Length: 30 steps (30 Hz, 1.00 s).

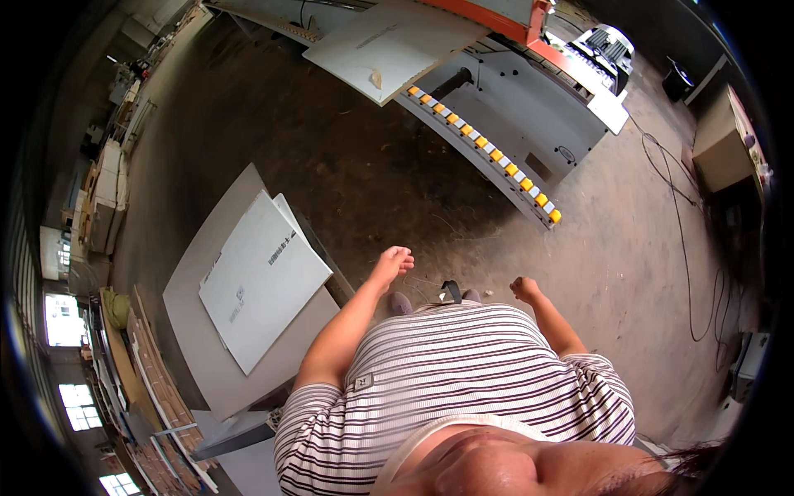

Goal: The person repeatedly picks up white rectangular panels from a stack, places them onto a conveyor belt of a processing machine, and then retrieves them from the output side. They also move a metal stand to a different location and briefly interact with the machine's control panel.

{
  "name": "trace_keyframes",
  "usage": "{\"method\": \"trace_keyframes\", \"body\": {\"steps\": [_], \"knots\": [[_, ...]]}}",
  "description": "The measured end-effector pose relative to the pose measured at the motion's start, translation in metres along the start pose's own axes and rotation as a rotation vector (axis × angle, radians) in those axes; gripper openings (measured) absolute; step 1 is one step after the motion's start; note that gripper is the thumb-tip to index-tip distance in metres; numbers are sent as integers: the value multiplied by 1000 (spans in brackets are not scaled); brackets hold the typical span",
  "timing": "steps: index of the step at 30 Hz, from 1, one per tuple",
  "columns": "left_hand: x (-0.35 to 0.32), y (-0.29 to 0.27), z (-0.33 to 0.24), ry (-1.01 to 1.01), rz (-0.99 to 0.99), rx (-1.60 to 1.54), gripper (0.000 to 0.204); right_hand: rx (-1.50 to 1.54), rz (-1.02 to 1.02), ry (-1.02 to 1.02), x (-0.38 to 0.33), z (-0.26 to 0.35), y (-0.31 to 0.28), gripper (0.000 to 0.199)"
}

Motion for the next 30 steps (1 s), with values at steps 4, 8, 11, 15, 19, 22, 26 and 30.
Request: {"method": "trace_keyframes", "body": {"steps": [4, 8, 11, 15, 19, 22, 26, 30], "knots": [[19, 11, -30, -4, 37, -28, 35, 111, -5, 60, -27, 10, -22, 36], [38, 20, -66, 16, 46, -90, 35, 86, -79, 66, -44, -3, -27, 34], [47, 23, -91, 26, 21, -164, 37, 2, -107, 68, -49, -21, -28, 33], [62, 38, -124, 27, 26, -215, 40, 108, -80, 228, -56, -45, -30, 38], [80, 53, -152, 79, 40, -296, 41, 209, -138, 285, -66, -55, -31, 37], [94, 65, -170, 119, 36, -384, 44, 223, -176, 283, -75, -59, -31, 35], [108, 83, -187, 111, 44, -475, 47, 190, -226, 246, -92, -60, -32, 32], [110, 109, -197, 100, 72, -551, 42, 250, -220, 309, -101, -74, -28, 32]]}}
Point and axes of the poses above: each hand's wrist, its own x-axis towards the middle knuckle, its own y-axis out of the palm, z = x × y, the point moved 4 cm from there along x, towards the middle knuckle, and after that the axes turned 5 degrees about -z, right-handed, at the moved point
